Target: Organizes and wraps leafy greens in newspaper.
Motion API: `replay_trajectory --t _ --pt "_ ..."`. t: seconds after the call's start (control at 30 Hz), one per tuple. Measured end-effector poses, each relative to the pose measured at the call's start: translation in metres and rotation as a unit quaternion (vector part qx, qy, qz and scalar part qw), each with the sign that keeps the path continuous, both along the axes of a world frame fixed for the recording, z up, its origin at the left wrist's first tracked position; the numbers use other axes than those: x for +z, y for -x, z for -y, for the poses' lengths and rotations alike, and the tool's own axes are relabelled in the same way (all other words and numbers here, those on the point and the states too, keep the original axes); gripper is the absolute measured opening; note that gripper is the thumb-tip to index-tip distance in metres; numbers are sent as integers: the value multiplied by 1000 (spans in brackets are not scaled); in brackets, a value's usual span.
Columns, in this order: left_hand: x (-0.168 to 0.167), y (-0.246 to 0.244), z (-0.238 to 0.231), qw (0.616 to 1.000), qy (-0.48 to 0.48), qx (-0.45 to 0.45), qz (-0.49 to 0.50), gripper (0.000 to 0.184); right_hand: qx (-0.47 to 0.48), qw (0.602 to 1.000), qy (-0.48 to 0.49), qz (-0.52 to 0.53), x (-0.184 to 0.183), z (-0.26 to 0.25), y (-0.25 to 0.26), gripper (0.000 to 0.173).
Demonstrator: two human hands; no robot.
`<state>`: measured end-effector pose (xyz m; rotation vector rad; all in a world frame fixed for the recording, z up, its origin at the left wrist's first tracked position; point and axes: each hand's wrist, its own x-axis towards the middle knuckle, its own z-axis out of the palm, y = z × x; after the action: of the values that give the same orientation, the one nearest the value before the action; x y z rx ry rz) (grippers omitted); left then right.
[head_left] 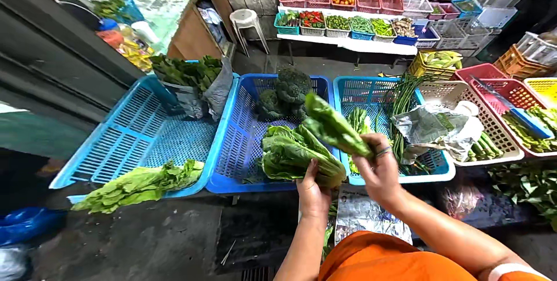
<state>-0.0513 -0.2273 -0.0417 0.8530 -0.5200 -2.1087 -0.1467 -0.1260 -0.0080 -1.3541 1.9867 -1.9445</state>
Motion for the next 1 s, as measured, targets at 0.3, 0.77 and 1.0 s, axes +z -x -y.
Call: replay_trajectory --t 0.3,0.77,1.0 --pt "1 -7 -14 997 73 9 -33 49 11 995 -82 -64 -36 23 -36 25" --pt "-8 -27 17 997 64 17 -44 30 90 978 -181 -57 -18 48 60 26" --pt "-7 -52 22 993 81 -6 -82 44 85 798 -542 -250 -104 76 183 53"
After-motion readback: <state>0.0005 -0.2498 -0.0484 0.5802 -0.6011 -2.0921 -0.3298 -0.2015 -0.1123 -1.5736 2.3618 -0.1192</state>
